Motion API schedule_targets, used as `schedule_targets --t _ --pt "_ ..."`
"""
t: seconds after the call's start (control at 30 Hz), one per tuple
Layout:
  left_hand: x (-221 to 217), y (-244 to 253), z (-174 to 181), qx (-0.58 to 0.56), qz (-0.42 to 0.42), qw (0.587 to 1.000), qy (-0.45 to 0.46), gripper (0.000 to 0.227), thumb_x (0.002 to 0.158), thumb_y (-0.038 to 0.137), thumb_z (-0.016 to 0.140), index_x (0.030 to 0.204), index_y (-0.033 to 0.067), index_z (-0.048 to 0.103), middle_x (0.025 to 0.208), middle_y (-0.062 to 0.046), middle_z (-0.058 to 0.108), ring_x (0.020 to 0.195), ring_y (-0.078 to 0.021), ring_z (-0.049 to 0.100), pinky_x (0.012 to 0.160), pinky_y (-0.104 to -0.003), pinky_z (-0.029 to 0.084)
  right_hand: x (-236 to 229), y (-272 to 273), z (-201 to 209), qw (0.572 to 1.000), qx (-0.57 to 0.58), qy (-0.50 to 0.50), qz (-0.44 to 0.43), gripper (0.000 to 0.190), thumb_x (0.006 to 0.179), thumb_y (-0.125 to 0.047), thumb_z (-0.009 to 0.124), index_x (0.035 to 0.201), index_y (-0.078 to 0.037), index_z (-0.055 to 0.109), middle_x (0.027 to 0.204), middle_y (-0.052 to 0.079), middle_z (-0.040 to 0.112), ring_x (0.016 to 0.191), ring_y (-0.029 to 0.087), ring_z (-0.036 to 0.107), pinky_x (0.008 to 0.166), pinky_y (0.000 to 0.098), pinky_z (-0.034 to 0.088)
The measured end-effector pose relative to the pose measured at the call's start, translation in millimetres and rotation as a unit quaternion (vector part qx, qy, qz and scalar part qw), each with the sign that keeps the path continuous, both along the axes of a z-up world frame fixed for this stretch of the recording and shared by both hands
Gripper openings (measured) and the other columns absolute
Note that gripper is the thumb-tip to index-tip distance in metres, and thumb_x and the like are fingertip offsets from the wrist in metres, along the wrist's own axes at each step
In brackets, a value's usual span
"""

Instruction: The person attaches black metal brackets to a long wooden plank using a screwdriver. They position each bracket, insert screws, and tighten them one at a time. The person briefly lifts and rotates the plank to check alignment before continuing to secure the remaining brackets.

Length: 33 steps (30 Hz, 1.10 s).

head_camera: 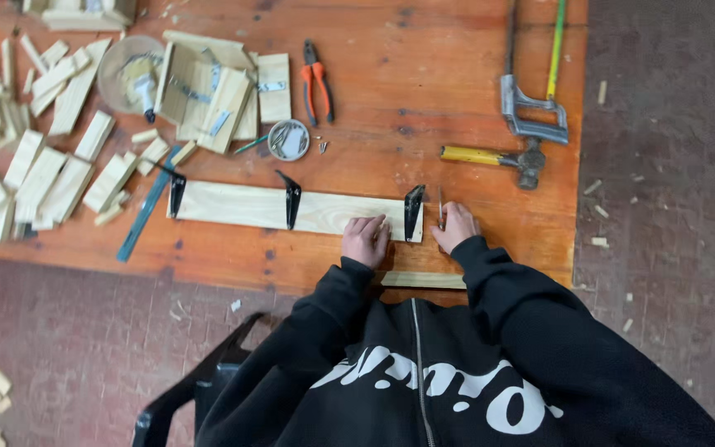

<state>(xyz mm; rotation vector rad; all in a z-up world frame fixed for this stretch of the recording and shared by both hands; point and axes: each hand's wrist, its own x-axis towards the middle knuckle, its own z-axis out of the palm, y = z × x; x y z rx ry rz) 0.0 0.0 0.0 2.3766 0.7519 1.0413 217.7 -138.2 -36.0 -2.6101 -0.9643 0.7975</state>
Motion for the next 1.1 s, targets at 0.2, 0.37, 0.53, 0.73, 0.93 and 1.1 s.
schedule_targets --t 0.2,0.37,0.53,0.73,0.93,1.1 --pt "-15 -1 3 0.019 0.035 0.999 0.029 0.028 0.079 0.017 0.081 0.106 0.0091 0.080 0.091 -0.010 0.072 0.090 -0.0292 0.070 0.084 -0.037 0.058 -10 -23 23 0.982 0.129 -0.118 0.063 0.035 0.086 -0.037 0.074 0.115 -0.023 0.060 0.100 0.003 0.065 0.099 0.030 0.072 0.082 0.0465 0.060" --pt "-35 7 -3 0.011 0.080 0.995 0.061 0.037 0.078 0.020 0.082 0.112 0.0062 0.077 0.101 -0.015 0.070 0.098 -0.0347 0.069 0.090 -0.042 0.057 -60 -9 69 0.910 0.368 -0.127 0.145 0.014 0.079 -0.021 0.075 0.091 -0.027 0.073 0.067 -0.005 0.062 0.066 0.020 0.068 0.058 0.0336 0.057" --pt "-55 18 -4 0.004 0.111 0.990 0.088 0.048 0.074 0.021 0.084 0.118 0.0041 0.072 0.114 -0.018 0.067 0.110 -0.0391 0.066 0.101 -0.046 0.053 -100 25 100 0.895 0.348 -0.063 0.273 0.009 0.082 -0.025 0.073 0.091 -0.028 0.073 0.075 -0.003 0.068 0.069 0.023 0.071 0.059 0.0372 0.058" --pt "-54 32 -2 -0.012 0.124 0.986 0.115 0.048 0.079 0.024 0.081 0.123 0.0053 0.072 0.124 -0.018 0.066 0.121 -0.0381 0.063 0.109 -0.046 0.050 -110 71 107 0.913 0.271 -0.043 0.303 0.009 0.090 -0.024 0.067 0.093 -0.018 0.073 0.078 0.003 0.069 0.077 0.033 0.073 0.065 0.0447 0.060" --pt "-51 76 -20 0.037 0.069 0.989 0.122 0.065 0.065 0.037 0.089 0.121 0.0063 0.073 0.126 -0.020 0.066 0.125 -0.0368 0.062 0.114 -0.044 0.048 -107 118 110 0.935 0.243 -0.062 0.252 0.010 0.090 -0.031 0.068 0.092 -0.022 0.072 0.078 0.001 0.063 0.078 0.031 0.072 0.066 0.0446 0.061" --pt "-58 94 -16 0.085 0.067 0.987 0.121 0.049 0.075 0.042 0.082 0.114 0.0126 0.076 0.122 -0.015 0.069 0.122 -0.0363 0.064 0.107 -0.047 0.051 -106 164 70 0.965 0.200 -0.039 0.165 0.011 0.087 -0.031 0.072 0.093 -0.023 0.073 0.078 -0.001 0.061 0.083 0.028 0.071 0.072 0.0430 0.060"
